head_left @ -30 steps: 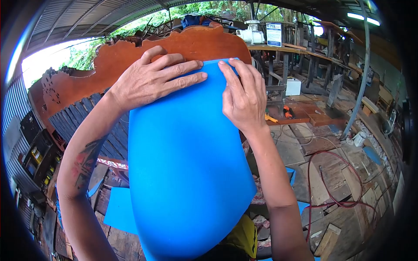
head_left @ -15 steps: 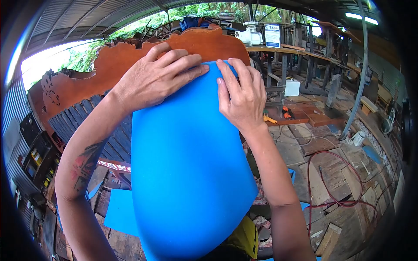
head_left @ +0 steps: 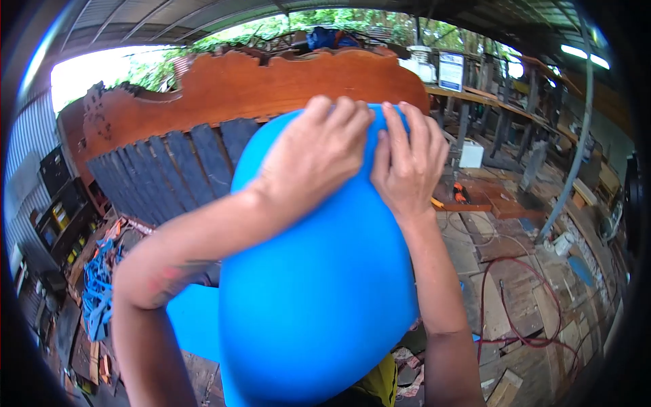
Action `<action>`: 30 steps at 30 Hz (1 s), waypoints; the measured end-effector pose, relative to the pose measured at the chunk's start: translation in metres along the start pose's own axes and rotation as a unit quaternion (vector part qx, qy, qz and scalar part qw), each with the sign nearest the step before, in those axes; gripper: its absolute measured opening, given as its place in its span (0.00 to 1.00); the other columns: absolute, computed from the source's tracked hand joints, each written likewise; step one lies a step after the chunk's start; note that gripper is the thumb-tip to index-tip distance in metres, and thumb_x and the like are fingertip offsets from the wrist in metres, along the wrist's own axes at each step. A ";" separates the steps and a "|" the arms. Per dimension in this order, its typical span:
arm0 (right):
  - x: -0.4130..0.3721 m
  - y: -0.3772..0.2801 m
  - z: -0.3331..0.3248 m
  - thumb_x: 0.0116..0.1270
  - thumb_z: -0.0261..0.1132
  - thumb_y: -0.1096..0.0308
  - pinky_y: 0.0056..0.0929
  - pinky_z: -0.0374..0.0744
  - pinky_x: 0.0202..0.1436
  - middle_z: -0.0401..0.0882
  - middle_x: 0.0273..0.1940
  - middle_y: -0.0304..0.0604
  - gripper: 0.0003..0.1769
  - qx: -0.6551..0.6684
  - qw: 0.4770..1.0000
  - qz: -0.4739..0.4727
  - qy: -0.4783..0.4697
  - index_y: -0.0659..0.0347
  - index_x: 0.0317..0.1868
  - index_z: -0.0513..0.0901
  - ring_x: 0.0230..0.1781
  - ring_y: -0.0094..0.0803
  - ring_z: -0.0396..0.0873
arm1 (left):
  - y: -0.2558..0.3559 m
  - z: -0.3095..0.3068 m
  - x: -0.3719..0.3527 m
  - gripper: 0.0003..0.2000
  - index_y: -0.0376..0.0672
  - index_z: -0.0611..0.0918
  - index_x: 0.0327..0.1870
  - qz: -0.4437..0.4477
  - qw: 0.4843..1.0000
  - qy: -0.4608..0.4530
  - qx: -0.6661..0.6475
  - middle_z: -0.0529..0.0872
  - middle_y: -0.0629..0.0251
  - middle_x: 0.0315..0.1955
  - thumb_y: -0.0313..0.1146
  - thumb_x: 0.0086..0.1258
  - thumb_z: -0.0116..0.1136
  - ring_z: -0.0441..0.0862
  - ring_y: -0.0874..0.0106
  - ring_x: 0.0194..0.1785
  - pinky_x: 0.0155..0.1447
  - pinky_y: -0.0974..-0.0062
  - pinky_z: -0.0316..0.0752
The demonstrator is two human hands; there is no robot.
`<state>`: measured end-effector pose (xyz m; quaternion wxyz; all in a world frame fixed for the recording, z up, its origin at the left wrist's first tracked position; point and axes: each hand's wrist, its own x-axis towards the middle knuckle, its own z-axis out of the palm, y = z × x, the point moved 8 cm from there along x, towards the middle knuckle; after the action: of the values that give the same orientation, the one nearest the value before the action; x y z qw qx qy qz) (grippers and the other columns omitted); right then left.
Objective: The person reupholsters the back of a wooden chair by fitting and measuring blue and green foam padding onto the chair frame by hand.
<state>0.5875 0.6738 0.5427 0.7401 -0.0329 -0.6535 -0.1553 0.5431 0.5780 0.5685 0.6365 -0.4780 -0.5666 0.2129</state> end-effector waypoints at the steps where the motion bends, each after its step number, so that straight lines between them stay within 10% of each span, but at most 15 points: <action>1: 0.000 -0.001 0.001 0.64 0.69 0.69 0.44 0.71 0.59 0.79 0.61 0.42 0.23 -0.013 1.000 -0.003 0.007 0.56 0.61 0.84 0.59 0.43 0.75 | 0.002 -0.003 -0.001 0.26 0.36 0.78 0.66 -0.049 0.998 0.003 -0.035 0.79 0.58 0.58 0.35 0.67 0.56 0.75 0.65 0.58 0.59 0.68 0.71; 5: 0.001 -0.009 0.004 0.68 0.68 0.69 0.45 0.73 0.61 0.80 0.61 0.46 0.20 -0.026 0.999 -0.018 0.003 0.61 0.60 0.83 0.62 0.46 0.75 | 0.017 0.004 -0.011 0.30 0.30 0.72 0.72 -0.191 0.959 0.003 -0.209 0.71 0.46 0.72 0.36 0.70 0.55 0.65 0.50 0.77 0.76 0.56 0.66; 13: 0.005 -0.018 0.006 0.69 0.67 0.70 0.44 0.77 0.61 0.82 0.56 0.49 0.21 -0.052 0.997 -0.047 0.014 0.53 0.62 0.85 0.58 0.47 0.78 | 0.015 0.018 -0.024 0.32 0.30 0.66 0.76 -0.203 0.940 0.023 -0.274 0.63 0.45 0.78 0.39 0.75 0.54 0.56 0.51 0.83 0.81 0.55 0.59; 16: 0.003 -0.017 0.009 0.67 0.66 0.72 0.46 0.77 0.62 0.81 0.57 0.50 0.26 -0.053 0.998 -0.036 -0.007 0.44 0.66 0.85 0.58 0.49 0.77 | 0.000 0.014 -0.035 0.27 0.31 0.74 0.70 -0.208 0.914 0.112 -0.331 0.74 0.46 0.70 0.36 0.73 0.58 0.68 0.51 0.76 0.77 0.56 0.66; 19: 0.002 -0.015 0.012 0.63 0.66 0.78 0.48 0.77 0.62 0.79 0.58 0.51 0.33 -0.057 0.997 -0.035 -0.031 0.42 0.69 0.83 0.60 0.49 0.75 | -0.052 0.013 -0.080 0.12 0.36 0.86 0.49 -0.366 0.817 0.230 -0.380 0.89 0.52 0.45 0.29 0.67 0.67 0.84 0.50 0.49 0.59 0.55 0.77; 22: 0.002 -0.015 0.013 0.62 0.68 0.80 0.47 0.77 0.61 0.78 0.59 0.53 0.35 -0.051 0.998 -0.023 -0.037 0.42 0.69 0.83 0.60 0.51 0.75 | -0.060 0.051 -0.113 0.19 0.32 0.85 0.50 -0.468 0.797 0.055 -0.377 0.88 0.46 0.42 0.43 0.73 0.63 0.83 0.51 0.47 0.58 0.58 0.76; 26: 0.002 -0.016 0.009 0.63 0.69 0.80 0.44 0.77 0.62 0.77 0.59 0.53 0.34 -0.016 1.000 -0.004 -0.026 0.42 0.69 0.83 0.60 0.52 0.74 | -0.055 0.063 -0.119 0.25 0.32 0.84 0.47 -0.447 0.784 0.069 -0.426 0.88 0.46 0.37 0.52 0.74 0.62 0.85 0.55 0.42 0.52 0.60 0.78; 28: -0.002 -0.006 0.007 0.67 0.70 0.79 0.39 0.77 0.61 0.76 0.59 0.52 0.31 0.080 0.995 0.057 -0.013 0.45 0.69 0.83 0.58 0.45 0.76 | -0.047 0.085 -0.122 0.25 0.33 0.82 0.44 -0.485 0.643 -0.039 -0.591 0.87 0.49 0.34 0.53 0.73 0.64 0.85 0.59 0.36 0.44 0.61 0.79; 30: -0.009 0.000 0.000 0.68 0.70 0.79 0.35 0.78 0.59 0.77 0.60 0.50 0.29 0.135 0.986 0.101 0.010 0.50 0.69 0.82 0.55 0.39 0.78 | -0.045 0.083 -0.124 0.24 0.33 0.82 0.42 -0.477 0.673 -0.002 -0.565 0.87 0.50 0.33 0.53 0.71 0.67 0.85 0.59 0.34 0.40 0.61 0.79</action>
<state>0.5866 0.6756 0.5335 0.7564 0.0032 -0.6541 0.0090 0.4210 0.4870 0.5345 0.2586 -0.4110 -0.7306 -0.4800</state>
